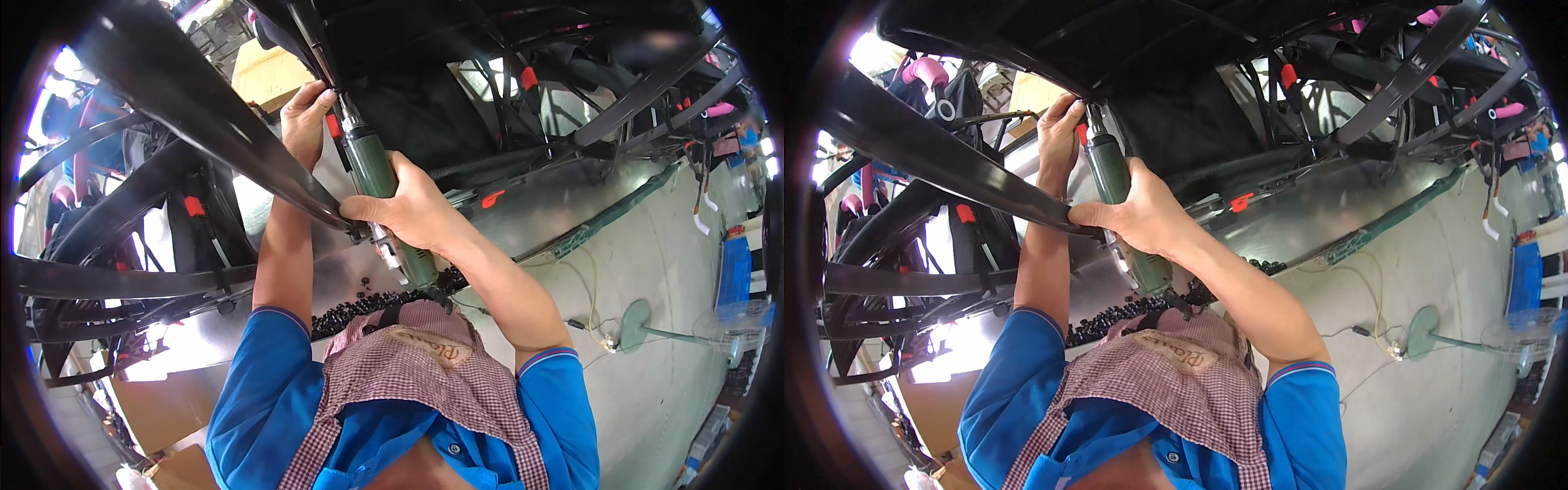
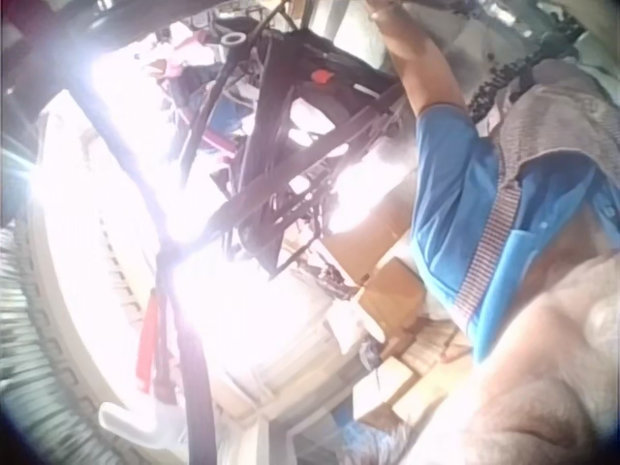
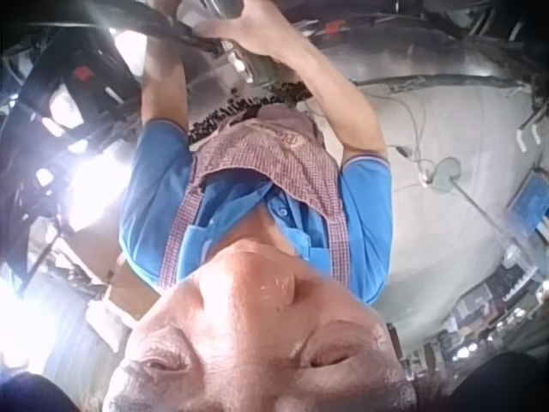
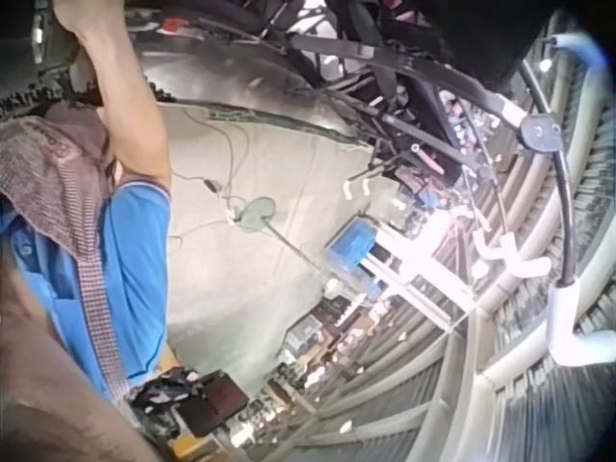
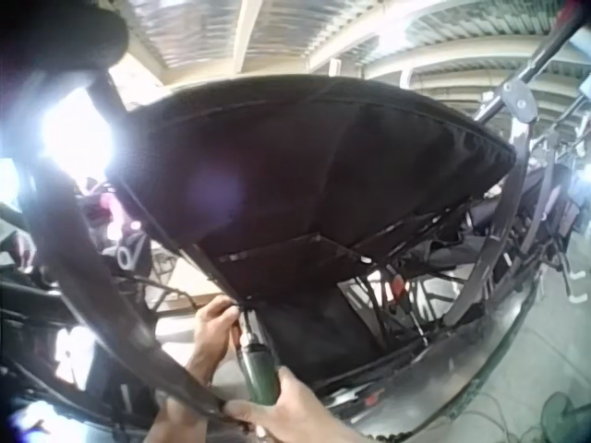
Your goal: The person uses a cordless drill to fasten screws into the frame of a stroller. They repeatedly pick up screws, position them, and drive them into place while adjusting the stroller's orientation.
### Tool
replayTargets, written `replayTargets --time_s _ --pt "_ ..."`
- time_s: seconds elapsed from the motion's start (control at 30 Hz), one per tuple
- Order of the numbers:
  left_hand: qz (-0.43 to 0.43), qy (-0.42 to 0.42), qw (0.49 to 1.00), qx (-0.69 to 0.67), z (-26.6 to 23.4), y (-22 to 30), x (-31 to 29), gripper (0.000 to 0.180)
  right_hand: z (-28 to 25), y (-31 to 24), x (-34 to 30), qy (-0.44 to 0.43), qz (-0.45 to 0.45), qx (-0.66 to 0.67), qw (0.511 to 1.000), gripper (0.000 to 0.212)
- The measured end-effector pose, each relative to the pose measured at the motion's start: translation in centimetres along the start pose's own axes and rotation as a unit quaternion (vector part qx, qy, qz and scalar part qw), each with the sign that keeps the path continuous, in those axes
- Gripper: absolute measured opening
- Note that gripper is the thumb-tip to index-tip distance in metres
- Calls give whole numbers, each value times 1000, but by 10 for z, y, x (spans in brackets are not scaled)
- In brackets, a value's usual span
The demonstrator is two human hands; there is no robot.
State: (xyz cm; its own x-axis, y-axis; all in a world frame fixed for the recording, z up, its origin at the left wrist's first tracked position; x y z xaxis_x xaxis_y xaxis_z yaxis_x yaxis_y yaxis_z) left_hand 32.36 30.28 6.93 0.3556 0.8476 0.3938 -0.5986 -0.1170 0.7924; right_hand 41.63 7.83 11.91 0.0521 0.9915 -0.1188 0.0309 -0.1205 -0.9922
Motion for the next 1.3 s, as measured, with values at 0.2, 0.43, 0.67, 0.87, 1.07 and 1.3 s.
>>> replayTargets --time_s 0.2,0.43,0.67,0.87,1.07,1.3 --pt "-2 36 994 99 -13 -1 2 20 1 1 9 50 -72 -63 994 76" --pt "23 -5 958 286 46 46 -49 36 -7 15 -18 -61 25 63 996 68" --pt "-246 -30 842 480 -87 -50 -262 10 -33 71 -112 -161 -15 77 984 105" --pt "-301 2 786 540 -104 -95 -339 14 -37 112 -143 -183 63 48 980 112" --pt "-290 18 764 576 -109 -88 -352 14 -41 135 -153 -187 91 35 977 111" --pt "-275 28 747 604 -114 -99 -375 10 -40 154 -160 -236 64 -49 969 112"
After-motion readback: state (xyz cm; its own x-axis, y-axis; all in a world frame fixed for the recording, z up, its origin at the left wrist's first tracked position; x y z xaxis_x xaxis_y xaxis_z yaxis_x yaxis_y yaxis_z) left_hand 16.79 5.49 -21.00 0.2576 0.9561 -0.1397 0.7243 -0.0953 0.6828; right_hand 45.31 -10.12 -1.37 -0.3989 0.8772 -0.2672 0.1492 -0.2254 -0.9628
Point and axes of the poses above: each hand's wrist, its own x-axis towards the middle knuckle, its own z-axis out of the palm, y = z × x, the point moved 7 cm from there along x, towards the middle knuckle, and after that the axes turned 8 degrees about -x, right-handed, at the moved point
